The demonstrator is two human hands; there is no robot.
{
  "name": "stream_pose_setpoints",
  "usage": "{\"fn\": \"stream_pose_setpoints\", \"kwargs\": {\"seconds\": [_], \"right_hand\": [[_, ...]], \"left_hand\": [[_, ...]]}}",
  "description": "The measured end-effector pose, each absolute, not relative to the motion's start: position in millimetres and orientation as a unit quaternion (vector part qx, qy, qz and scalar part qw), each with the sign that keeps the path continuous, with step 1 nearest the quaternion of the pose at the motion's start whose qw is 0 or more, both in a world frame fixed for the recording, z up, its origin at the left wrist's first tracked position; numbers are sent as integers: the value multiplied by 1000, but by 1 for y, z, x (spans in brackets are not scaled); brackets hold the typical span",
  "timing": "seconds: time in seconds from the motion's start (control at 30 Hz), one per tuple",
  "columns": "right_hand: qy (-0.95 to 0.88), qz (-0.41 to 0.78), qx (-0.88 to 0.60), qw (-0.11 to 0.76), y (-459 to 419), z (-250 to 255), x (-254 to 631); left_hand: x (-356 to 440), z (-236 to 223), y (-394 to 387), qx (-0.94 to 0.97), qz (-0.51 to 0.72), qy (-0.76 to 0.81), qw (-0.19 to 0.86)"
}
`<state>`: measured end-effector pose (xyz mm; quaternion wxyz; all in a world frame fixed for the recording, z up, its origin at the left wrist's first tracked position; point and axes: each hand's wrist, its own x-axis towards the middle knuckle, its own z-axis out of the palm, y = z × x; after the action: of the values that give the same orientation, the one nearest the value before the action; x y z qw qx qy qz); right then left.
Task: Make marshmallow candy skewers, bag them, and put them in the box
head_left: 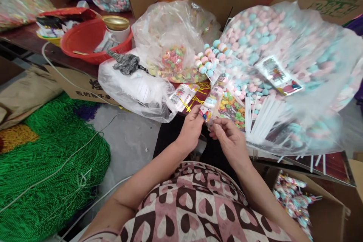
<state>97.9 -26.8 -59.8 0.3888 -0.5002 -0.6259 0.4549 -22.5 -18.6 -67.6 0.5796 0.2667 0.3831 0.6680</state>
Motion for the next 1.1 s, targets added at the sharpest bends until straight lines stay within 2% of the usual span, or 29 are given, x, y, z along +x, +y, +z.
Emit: {"fn": "stream_pose_setpoints", "kwargs": {"seconds": [0.07, 0.2, 0.3, 0.37, 0.47, 0.53, 0.67, 0.8, 0.9, 1.0, 1.1], "right_hand": [[-595, 520, -479, 382, -28, -59, 96], [-578, 562, -447, 389, -31, -65, 92], [-553, 589, -439, 394, -35, -70, 90], [-530, 609, -437, 397, -38, -71, 89], [-504, 619, -450, 399, -40, -70, 91], [-530, 570, -481, 404, -37, -69, 96], [-647, 354, -543, 401, -27, -69, 105], [-725, 229, -524, 382, -20, -71, 107], [-739, 235, -487, 402, -21, -72, 107], [-709, 293, -482, 424, -23, -71, 110], [-678, 315, -494, 445, -27, -69, 113]], "left_hand": [[-20, -67, -17, 267, 661, 373, 594], [-11, -71, -24, 265, 610, 381, 642], [-13, -71, -29, 318, 557, 451, 621], [-20, -67, -29, 410, 523, 526, 532], [-33, -59, -25, 590, 448, 611, 279], [-39, -57, -22, 669, 376, 625, 148], [-38, -61, -23, 724, 284, 623, 82], [-29, -64, -28, 720, 303, 615, 106], [-29, -58, -30, 693, 348, 610, 164], [-39, -49, -30, 646, 395, 570, 319], [-48, -42, -26, 505, 497, 503, 495]]}}
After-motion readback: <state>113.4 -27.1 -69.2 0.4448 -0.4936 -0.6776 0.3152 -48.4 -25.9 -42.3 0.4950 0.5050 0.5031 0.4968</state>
